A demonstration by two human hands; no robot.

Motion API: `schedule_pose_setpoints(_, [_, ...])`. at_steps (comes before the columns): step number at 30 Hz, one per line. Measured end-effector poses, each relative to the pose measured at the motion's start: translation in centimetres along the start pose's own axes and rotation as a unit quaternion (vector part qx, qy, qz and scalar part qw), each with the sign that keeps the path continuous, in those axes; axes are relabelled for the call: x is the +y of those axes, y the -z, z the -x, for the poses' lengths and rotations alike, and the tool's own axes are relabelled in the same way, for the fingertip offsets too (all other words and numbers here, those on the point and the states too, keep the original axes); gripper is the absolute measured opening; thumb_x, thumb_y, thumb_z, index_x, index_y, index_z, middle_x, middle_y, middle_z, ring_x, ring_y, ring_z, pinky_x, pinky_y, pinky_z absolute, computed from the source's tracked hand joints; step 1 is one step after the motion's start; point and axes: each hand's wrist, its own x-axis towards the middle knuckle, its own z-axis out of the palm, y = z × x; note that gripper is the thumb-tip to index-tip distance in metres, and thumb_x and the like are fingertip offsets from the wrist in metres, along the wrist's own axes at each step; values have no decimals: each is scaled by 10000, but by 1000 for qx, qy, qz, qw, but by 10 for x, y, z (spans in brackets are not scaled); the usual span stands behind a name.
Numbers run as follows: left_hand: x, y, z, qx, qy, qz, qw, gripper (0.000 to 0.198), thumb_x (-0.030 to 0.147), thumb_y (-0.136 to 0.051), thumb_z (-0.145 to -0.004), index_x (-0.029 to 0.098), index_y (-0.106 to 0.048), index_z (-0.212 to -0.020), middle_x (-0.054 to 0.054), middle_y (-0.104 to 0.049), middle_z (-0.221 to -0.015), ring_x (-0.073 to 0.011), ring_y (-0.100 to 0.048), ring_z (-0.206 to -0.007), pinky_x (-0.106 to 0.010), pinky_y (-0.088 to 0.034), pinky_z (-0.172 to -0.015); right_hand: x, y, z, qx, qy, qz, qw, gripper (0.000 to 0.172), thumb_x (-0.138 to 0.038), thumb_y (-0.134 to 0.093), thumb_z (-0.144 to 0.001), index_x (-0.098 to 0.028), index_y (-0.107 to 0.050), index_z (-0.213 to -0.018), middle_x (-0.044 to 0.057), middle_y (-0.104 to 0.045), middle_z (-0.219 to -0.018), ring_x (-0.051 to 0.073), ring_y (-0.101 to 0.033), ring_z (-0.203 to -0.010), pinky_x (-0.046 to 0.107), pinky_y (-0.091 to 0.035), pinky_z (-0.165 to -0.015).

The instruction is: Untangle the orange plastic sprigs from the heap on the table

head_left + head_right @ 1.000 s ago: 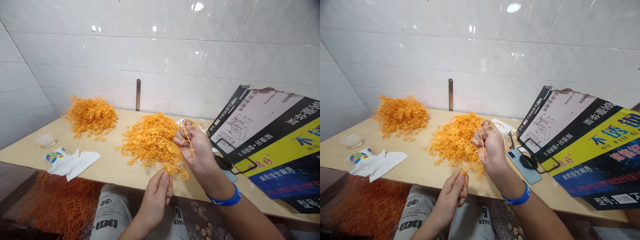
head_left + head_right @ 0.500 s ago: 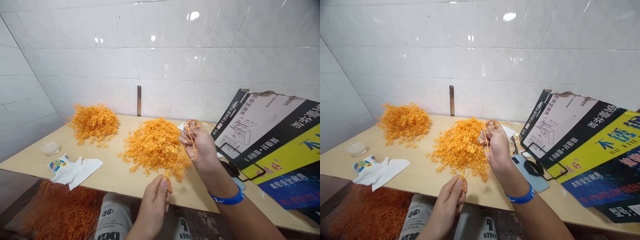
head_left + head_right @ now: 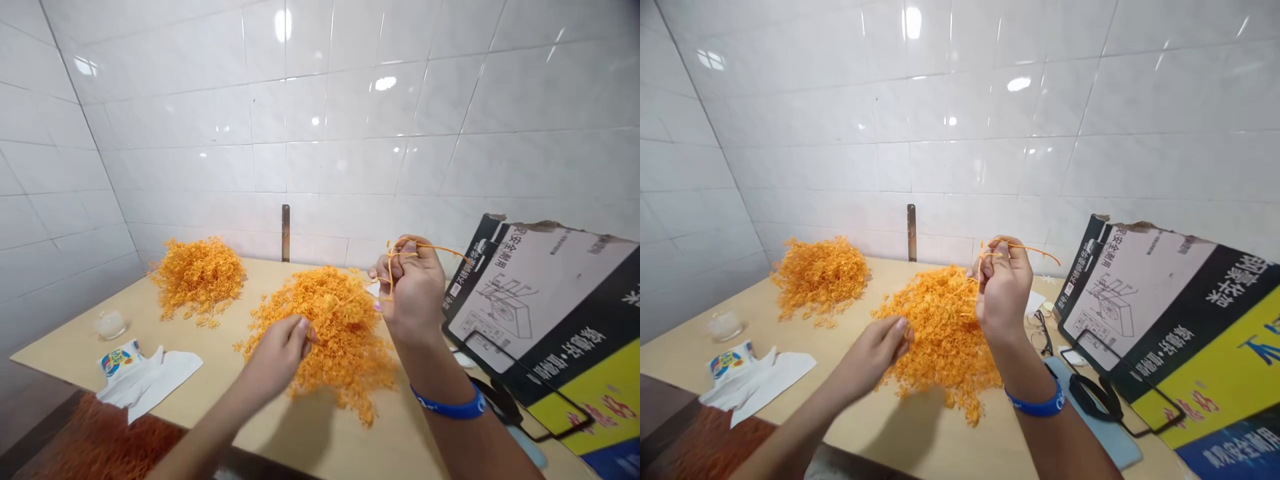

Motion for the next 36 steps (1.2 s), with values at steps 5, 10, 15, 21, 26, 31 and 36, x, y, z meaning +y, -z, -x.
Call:
schedule_pose_setpoints(5, [42,17,-64,79,-114,23,990,210,267,-395,-912,155,-573,-900,-19,-540,-788,-107,-418,-584,-227,-333,-528,-3,-3,-14,11,65,-23,998,194,-356,-635,-851,-222,-512,-786,-78,-352,-530,97,-381,-475,223,-411,-486])
schedule_pose_setpoints(10, [82,5,-90,144,-225,102,958,186,233,-427,-891,165,-554,-775,37,-396,-637,-79,-311,-523,-207,-261,-481,-10,2,-9,-20,134,66,989,114,-315,-611,-881,-217,-566,-845,-33,-480,-657,99,-431,-524,224,-386,-466])
schedule_pose_setpoints(15, [87,-10,-90,171,-286,125,934,237,349,-463,-946,175,-564,-819,43,-379,-614,-76,-293,-498,-222,-238,-454,-15,6,-5,-141,127,300,935,148,-360,-660,-844,-214,-662,-873,2,-587,-784,93,-413,-528,236,-360,-465])
schedule_pose_setpoints(21, [78,-4,-84,121,-308,66,941,200,337,-440,-980,205,-587,-1011,1,-515,-758,-104,-442,-633,-225,-367,-567,-12,9,-10,-184,65,384,903,167,-357,-655,-848,-226,-707,-938,-45,-472,-549,109,-367,-482,238,-309,-451])
schedule_pose_setpoints(26, [74,14,-84,123,-286,-35,950,203,353,-458,-975,215,-604,-1001,-5,-565,-777,-108,-470,-626,-231,-349,-547,-9,13,-11,-165,87,323,928,131,-312,-604,-891,-219,-696,-891,28,-687,-776,158,-596,-680,242,-424,-552])
schedule_pose_setpoints(31, [70,21,-85,189,-308,-92,928,337,343,-390,-998,185,-546,-745,33,-429,-577,-94,-379,-503,-244,-298,-503,-11,10,1,-155,146,366,906,157,-239,-542,-917,-203,-628,-790,11,-646,-695,150,-598,-657,241,-440,-584])
schedule_pose_setpoints(36, [67,16,-95,293,-358,-123,878,337,256,-367,-998,177,-508,-703,34,-466,-543,-83,-419,-471,-224,-315,-495,-18,2,15,-201,149,454,855,200,-216,-472,-925,-198,-545,-740,-14,-561,-596,125,-510,-515,242,-357,-487])
